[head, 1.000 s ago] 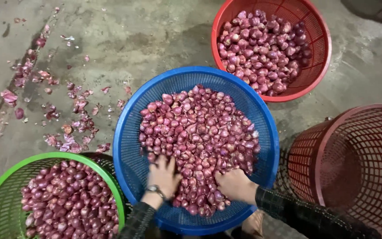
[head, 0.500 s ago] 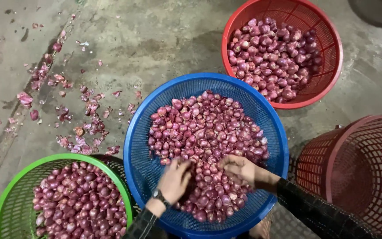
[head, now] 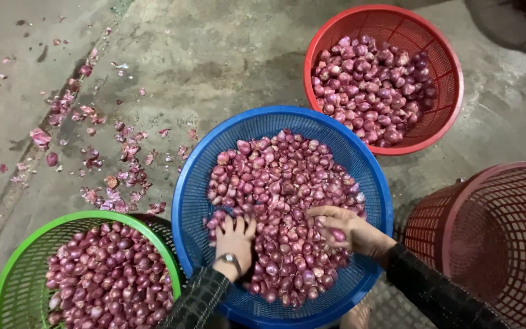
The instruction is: Sorting and inspecting shallots by hand in a plastic basket
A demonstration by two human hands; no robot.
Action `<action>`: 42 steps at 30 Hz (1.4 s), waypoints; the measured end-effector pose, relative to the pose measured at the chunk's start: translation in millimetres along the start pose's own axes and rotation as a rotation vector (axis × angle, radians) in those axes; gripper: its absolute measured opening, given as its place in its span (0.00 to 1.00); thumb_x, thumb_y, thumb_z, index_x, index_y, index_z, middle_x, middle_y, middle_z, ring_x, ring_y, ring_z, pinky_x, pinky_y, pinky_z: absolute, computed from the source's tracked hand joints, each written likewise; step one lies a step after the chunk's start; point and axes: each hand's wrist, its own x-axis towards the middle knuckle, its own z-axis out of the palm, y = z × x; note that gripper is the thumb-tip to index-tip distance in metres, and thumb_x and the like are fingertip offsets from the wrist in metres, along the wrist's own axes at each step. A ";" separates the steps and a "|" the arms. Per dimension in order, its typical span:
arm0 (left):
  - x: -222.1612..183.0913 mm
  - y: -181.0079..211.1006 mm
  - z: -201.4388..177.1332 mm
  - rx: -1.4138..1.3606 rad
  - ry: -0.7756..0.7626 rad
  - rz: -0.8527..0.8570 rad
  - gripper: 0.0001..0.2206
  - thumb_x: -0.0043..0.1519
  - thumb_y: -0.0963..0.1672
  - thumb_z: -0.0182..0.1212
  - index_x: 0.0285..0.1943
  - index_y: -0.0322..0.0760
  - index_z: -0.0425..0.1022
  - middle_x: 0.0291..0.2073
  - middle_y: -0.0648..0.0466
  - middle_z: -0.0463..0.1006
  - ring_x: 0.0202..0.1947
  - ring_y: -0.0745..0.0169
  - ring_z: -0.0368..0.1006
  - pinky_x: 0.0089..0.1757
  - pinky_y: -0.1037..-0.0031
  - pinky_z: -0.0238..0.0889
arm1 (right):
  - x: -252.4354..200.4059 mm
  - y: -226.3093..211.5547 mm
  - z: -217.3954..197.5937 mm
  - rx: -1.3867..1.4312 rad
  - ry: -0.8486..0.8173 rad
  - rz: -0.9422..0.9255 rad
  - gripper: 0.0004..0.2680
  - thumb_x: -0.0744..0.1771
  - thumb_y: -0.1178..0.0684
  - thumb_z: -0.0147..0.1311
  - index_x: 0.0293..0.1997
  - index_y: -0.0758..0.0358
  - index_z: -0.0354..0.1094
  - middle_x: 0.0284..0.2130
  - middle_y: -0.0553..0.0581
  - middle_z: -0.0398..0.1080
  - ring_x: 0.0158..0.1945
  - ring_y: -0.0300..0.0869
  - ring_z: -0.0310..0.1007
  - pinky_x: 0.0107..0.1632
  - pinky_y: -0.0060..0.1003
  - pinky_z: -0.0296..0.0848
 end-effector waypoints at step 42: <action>-77.9 2.3 6.1 -0.803 0.136 0.548 0.12 0.74 0.47 0.53 0.39 0.39 0.68 0.22 0.52 0.78 0.23 0.52 0.80 0.29 0.59 0.72 | 151.9 9.4 96.8 -1.150 0.286 -0.231 0.15 0.66 0.71 0.36 0.50 0.65 0.70 0.38 0.61 0.81 0.25 0.41 0.82 0.15 0.22 0.71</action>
